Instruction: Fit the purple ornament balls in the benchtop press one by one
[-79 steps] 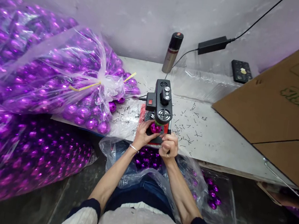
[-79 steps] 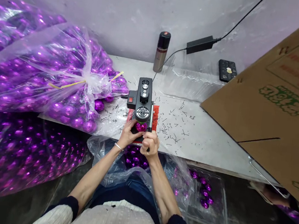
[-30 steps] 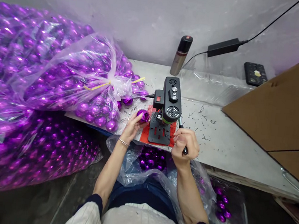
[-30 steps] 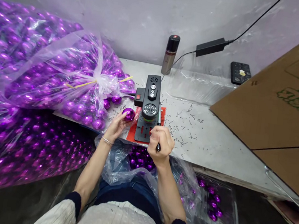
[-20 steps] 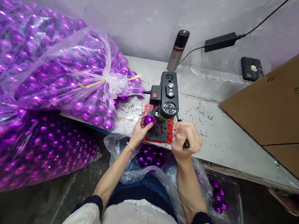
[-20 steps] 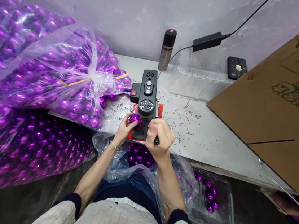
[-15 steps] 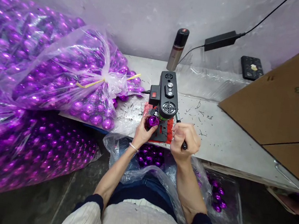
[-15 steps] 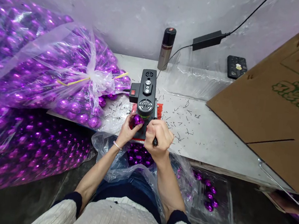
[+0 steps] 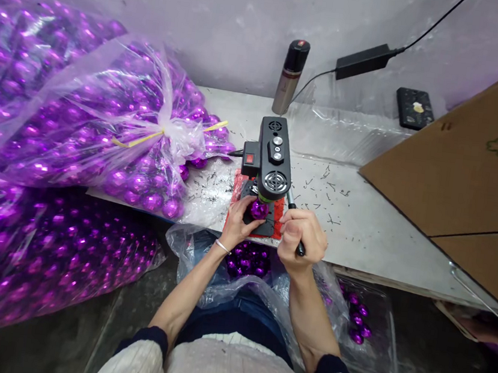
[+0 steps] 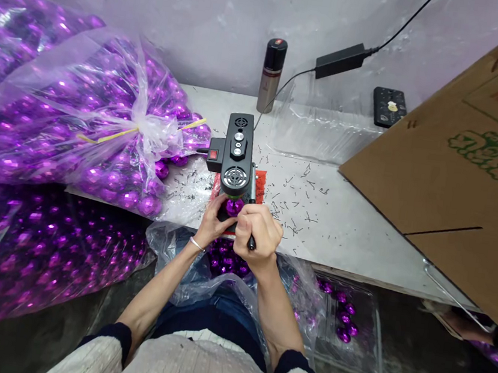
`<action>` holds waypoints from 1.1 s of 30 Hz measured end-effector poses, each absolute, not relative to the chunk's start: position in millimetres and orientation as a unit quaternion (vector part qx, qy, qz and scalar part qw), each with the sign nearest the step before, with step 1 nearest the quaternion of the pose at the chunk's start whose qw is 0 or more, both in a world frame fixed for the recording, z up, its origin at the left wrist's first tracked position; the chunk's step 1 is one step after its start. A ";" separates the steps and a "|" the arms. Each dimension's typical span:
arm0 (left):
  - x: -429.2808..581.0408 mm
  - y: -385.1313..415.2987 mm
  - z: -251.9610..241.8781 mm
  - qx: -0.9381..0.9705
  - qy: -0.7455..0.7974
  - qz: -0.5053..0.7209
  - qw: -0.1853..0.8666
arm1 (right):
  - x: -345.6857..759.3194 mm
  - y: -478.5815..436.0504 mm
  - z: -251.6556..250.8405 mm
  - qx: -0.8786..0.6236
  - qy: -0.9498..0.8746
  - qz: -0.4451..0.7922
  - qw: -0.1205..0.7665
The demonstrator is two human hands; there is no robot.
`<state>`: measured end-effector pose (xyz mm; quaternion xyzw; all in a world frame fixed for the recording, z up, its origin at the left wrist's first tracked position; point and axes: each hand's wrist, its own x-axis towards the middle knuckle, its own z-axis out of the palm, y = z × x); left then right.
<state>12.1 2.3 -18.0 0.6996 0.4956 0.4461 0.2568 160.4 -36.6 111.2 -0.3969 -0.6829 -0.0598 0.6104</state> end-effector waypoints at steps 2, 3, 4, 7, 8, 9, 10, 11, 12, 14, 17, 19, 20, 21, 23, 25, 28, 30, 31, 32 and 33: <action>11.7 2.4 -20.0 0.702 0.493 0.445 0.258 | 160.9 -37.4 109.3 -0.398 -0.681 -0.056 0.612; 11.5 2.5 -20.8 0.702 0.491 0.446 0.258 | 160.9 -37.9 107.4 -0.399 -0.677 -0.053 0.615; 11.4 2.8 -21.5 0.703 0.490 0.447 0.257 | 160.7 -38.3 105.0 -0.401 -0.673 -0.051 0.619; 11.4 3.3 -22.6 0.704 0.488 0.449 0.254 | 159.4 -39.7 94.4 -0.408 -0.660 -0.048 0.629; 11.5 3.3 -22.7 0.704 0.487 0.451 0.253 | 158.8 -39.9 89.9 -0.409 -0.658 -0.049 0.630; 11.6 3.2 -22.7 0.704 0.486 0.452 0.252 | 158.4 -39.9 84.9 -0.410 -0.657 -0.051 0.631; 11.7 3.0 -22.5 0.705 0.485 0.453 0.251 | 158.0 -39.7 79.6 -0.407 -0.658 -0.054 0.631; 11.7 2.7 -22.3 0.705 0.484 0.453 0.251 | 157.7 -39.2 74.1 -0.402 -0.658 -0.060 0.634; 11.7 2.5 -22.1 0.705 0.485 0.453 0.251 | 157.6 -38.4 68.7 -0.395 -0.659 -0.066 0.637; 11.5 2.1 -21.6 0.705 0.486 0.451 0.254 | 157.5 -36.7 58.7 -0.383 -0.656 -0.071 0.646; 10.9 1.9 -21.1 0.706 0.480 0.453 0.257 | 157.6 -34.8 47.2 -0.374 -0.651 -0.070 0.657; 10.7 1.9 -21.4 0.706 0.479 0.454 0.258 | 157.2 -34.4 41.7 -0.377 -0.648 -0.071 0.658; 10.6 2.0 -21.8 0.705 0.481 0.453 0.257 | 156.8 -34.5 39.3 -0.380 -0.645 -0.071 0.659; 10.6 2.0 -22.2 0.705 0.483 0.451 0.257 | 156.4 -34.7 37.1 -0.384 -0.642 -0.067 0.660; 10.8 2.1 -23.2 0.704 0.488 0.446 0.258 | 155.2 -35.2 33.3 -0.385 -0.637 -0.056 0.665; 11.2 2.2 -24.2 0.705 0.489 0.445 0.258 | 154.2 -35.6 30.4 -0.383 -0.634 -0.041 0.670; 12.0 2.5 -25.2 0.707 0.484 0.454 0.246 | 153.4 -35.3 27.2 -0.378 -0.633 -0.025 0.675; 12.4 2.9 -25.8 0.710 0.475 0.463 0.235 | 153.4 -34.6 24.9 -0.369 -0.632 -0.016 0.681; 12.4 3.0 -26.1 0.713 0.471 0.466 0.230 | 153.5 -34.2 23.7 -0.361 -0.635 -0.016 0.682; 12.5 3.2 -26.5 0.715 0.467 0.469 0.226 | 153.5 -33.8 22.9 -0.352 -0.643 -0.017 0.680; 12.4 3.4 -26.9 0.717 0.463 0.472 0.222 | 153.4 -33.6 22.6 -0.345 -0.653 -0.019 0.674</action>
